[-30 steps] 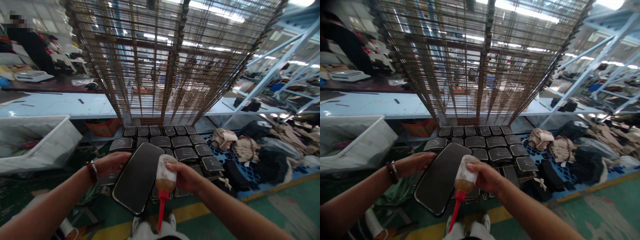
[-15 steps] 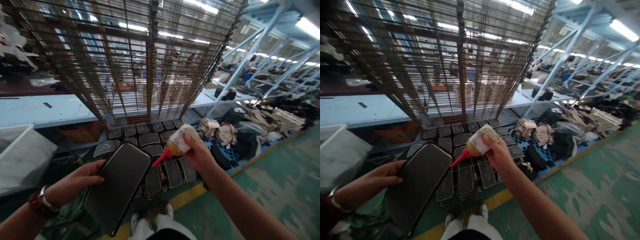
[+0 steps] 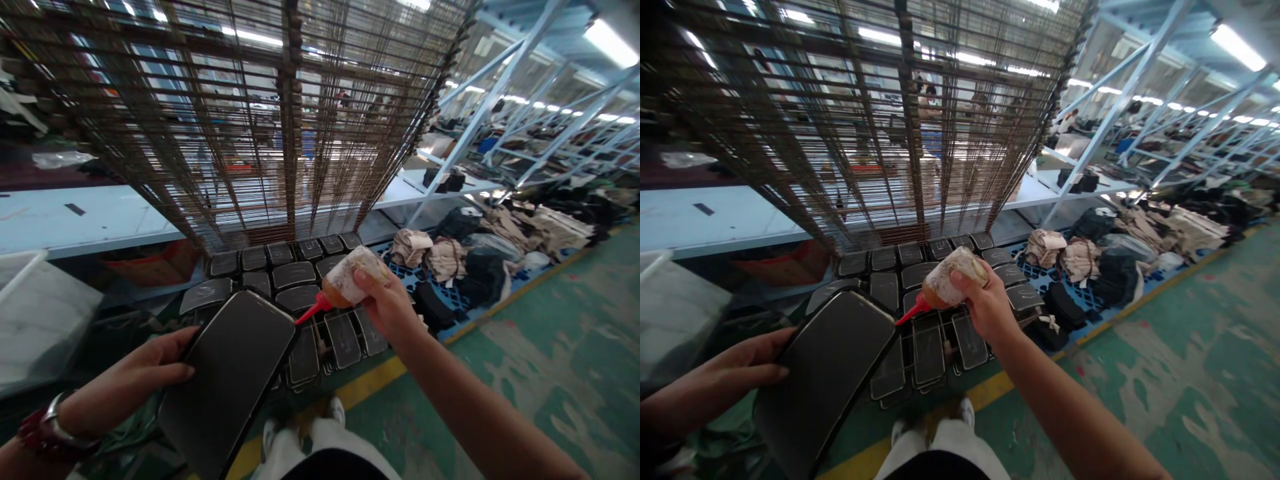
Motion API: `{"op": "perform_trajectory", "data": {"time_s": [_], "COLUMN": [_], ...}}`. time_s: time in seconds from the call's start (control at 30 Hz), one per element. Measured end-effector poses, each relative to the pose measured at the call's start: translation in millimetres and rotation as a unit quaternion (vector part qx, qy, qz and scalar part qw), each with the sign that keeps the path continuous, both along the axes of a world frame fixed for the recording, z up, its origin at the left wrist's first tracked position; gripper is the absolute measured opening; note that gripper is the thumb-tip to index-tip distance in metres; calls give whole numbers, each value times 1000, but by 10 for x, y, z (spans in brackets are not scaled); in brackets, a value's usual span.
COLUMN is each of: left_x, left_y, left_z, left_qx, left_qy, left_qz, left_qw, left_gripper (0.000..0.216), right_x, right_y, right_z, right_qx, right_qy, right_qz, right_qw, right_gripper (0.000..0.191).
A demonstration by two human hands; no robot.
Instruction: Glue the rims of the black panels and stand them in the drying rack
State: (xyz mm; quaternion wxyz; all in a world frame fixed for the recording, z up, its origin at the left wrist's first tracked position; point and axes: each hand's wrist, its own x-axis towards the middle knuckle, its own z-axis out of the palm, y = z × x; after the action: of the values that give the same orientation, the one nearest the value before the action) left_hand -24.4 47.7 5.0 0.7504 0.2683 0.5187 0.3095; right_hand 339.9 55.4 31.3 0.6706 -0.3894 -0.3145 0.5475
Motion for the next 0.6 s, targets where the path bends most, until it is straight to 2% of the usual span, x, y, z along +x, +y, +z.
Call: {"op": "perform_trajectory", "data": {"time_s": [0.2,0.3,0.47,0.6], "left_x": [76,93,142,180], "left_y": [-30,-34,-40,-44], "left_z": [43,14,9,39], "left_qx": [-24,-16,44,30], "left_qy": [-1,-9,31,15], "left_qz": [48,38,-1,2], "left_qw": [999,999,999,999], "left_gripper": [63,64,52,50], "right_x": [-17,-27,-32,-43], "right_y": [-25,5,-4,-39], "right_z": [-117,-159,-251,-291], "right_qx": [-38,-49,-64,-59], "right_qy": [31,49,58,58], "right_qz": [-28,-43,-48,-38], "right_qw": [998,997,995,996], "right_gripper": [38,39,40,38]}}
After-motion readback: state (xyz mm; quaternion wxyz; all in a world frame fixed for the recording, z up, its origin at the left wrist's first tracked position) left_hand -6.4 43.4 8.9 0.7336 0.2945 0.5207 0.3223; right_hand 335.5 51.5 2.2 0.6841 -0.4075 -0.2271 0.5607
